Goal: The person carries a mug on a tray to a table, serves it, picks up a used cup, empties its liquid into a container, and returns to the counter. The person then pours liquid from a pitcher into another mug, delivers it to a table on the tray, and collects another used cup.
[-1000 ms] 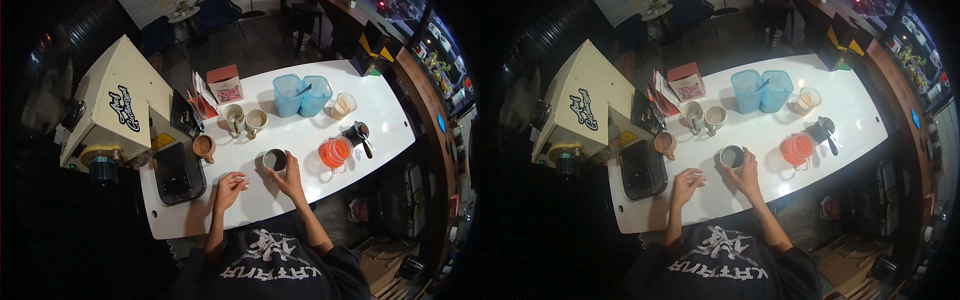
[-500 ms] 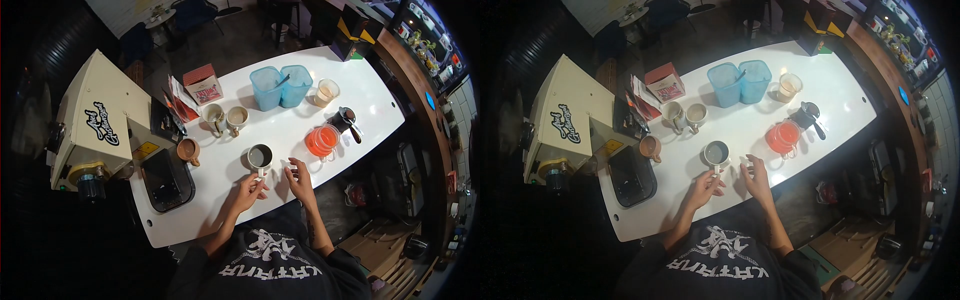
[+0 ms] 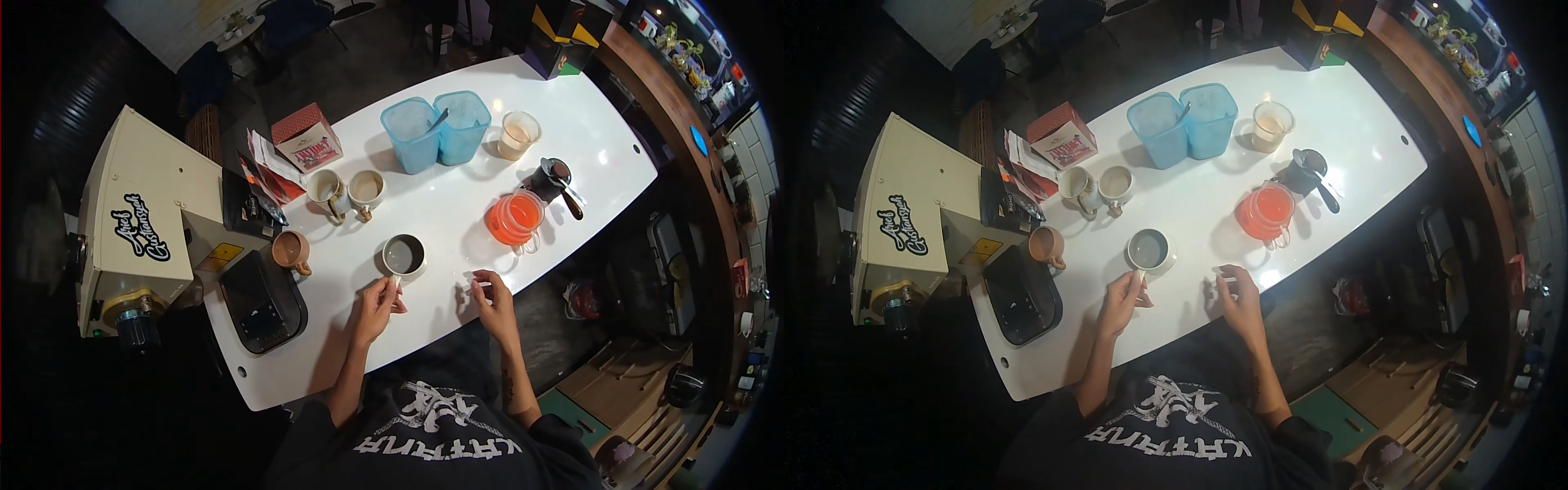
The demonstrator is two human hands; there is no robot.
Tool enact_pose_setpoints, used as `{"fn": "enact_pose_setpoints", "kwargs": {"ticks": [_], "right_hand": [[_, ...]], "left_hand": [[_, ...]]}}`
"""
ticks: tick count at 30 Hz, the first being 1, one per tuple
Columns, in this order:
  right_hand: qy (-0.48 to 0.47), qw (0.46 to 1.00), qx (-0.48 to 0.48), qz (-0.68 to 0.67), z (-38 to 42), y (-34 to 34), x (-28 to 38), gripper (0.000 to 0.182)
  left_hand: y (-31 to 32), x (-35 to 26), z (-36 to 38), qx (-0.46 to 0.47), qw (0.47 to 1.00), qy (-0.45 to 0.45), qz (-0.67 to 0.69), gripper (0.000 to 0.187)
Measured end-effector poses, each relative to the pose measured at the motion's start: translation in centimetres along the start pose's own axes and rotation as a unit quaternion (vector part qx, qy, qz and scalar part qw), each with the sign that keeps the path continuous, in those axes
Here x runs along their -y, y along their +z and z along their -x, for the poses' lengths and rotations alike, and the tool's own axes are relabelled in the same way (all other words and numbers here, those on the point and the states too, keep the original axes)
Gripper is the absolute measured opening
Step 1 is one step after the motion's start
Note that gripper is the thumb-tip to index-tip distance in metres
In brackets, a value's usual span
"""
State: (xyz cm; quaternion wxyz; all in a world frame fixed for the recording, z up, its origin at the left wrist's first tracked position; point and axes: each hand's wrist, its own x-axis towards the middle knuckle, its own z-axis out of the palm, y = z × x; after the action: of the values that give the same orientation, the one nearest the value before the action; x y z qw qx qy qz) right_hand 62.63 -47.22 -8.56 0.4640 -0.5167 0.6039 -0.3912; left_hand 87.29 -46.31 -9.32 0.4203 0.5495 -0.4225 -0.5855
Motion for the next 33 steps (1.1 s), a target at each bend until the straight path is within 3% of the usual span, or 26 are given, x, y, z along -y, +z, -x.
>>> {"fn": "enact_pose_setpoints", "kwargs": {"ticks": [5,12,16,18,25,28,33], "right_hand": [[0.001,1.000,0.004,-0.005,-0.3,-0.3,-0.9,0.024],[-0.002,0.988,-0.124,-0.097,-0.8,-1.2,-1.3,0.012],[-0.014,0.968,-0.242,-0.068,-1.4,-3.1,-1.3,0.011],[-0.055,0.947,-0.314,0.032,-2.0,-4.0,-0.9,0.012],[-0.081,0.952,-0.288,0.070,-4.4,-5.8,-1.0,0.026],[-0.080,0.957,-0.274,0.039,-5.3,-5.6,-1.6,0.026],[-0.068,0.972,-0.222,-0.028,-6.4,-6.0,-1.4,0.022]], "left_hand": [[-0.8,0.3,-0.5,-0.001,1.000,-0.003,0.025,0.036],[-1.5,0.2,-1.8,0.008,1.000,-0.019,0.001,0.040],[-1.3,0.2,-2.3,0.023,1.000,-0.012,-0.012,0.038],[-0.9,0.1,-2.4,0.025,0.999,-0.014,-0.021,0.037],[0.3,-0.2,-2.3,0.014,0.999,-0.018,-0.028,0.035],[0.7,-1.0,-1.6,-0.054,0.998,-0.013,-0.041,0.032],[0.2,-1.2,-1.4,-0.150,0.986,0.070,-0.028,0.019]]}}
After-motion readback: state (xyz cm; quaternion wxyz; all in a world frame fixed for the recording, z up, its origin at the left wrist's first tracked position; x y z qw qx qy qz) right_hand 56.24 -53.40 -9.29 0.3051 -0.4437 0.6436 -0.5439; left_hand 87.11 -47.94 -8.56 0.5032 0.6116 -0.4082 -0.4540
